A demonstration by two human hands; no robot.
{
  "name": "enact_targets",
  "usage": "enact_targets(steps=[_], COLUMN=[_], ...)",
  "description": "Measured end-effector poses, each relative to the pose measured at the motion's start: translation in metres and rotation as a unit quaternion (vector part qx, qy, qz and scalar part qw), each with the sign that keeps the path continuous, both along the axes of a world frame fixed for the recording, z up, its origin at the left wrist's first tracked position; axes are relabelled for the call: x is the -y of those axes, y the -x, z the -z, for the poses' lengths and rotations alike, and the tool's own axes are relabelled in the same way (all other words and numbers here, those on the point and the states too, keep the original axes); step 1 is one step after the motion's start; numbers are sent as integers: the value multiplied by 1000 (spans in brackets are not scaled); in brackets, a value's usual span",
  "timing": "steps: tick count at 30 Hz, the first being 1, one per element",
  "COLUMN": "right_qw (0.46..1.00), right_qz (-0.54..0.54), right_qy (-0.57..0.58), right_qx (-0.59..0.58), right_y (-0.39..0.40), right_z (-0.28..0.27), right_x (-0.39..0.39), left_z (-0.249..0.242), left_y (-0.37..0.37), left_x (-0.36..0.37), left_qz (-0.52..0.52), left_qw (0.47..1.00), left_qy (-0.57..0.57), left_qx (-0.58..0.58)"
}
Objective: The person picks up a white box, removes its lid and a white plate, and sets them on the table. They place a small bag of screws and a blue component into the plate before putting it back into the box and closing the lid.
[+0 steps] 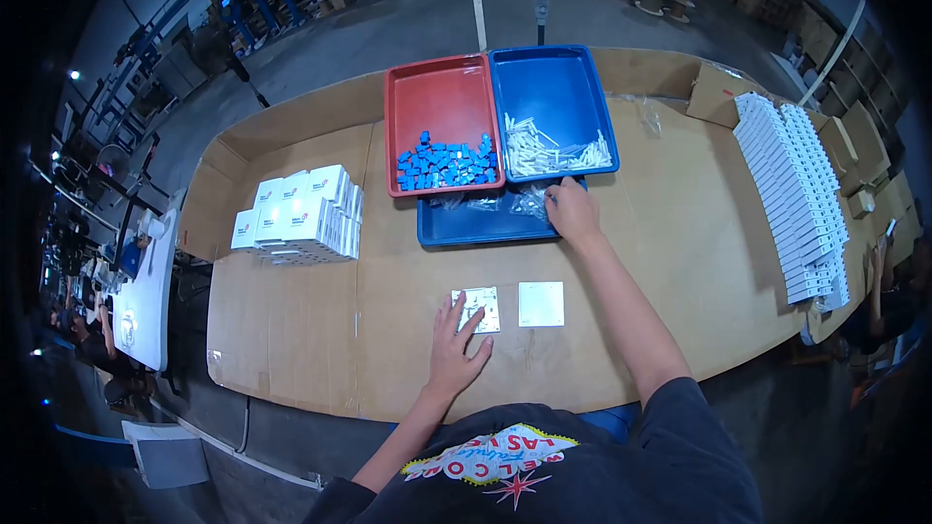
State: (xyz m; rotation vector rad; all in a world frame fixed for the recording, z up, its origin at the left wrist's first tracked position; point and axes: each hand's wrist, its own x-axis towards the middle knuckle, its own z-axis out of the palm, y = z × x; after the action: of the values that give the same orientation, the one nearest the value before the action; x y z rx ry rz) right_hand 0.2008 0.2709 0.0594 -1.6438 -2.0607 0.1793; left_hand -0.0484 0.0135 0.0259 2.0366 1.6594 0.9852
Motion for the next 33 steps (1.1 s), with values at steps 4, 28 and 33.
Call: enact_targets(steps=[4,28,33], right_qw=[939,791,869], right_qz=[-12,-90,-146], right_qy=[99,353,238], right_qx=[-329,-491,-409], right_y=[-4,45,50], right_z=[-10,-24,-56], right_x=[19,195,192], left_z=[-5,-39,-42], left_y=[6,-26,-26], left_x=[3,-27,-22], left_qz=[-14,-81,-36], left_qw=[998,758,784], left_qy=[-51,167,180], left_qx=[44,625,593])
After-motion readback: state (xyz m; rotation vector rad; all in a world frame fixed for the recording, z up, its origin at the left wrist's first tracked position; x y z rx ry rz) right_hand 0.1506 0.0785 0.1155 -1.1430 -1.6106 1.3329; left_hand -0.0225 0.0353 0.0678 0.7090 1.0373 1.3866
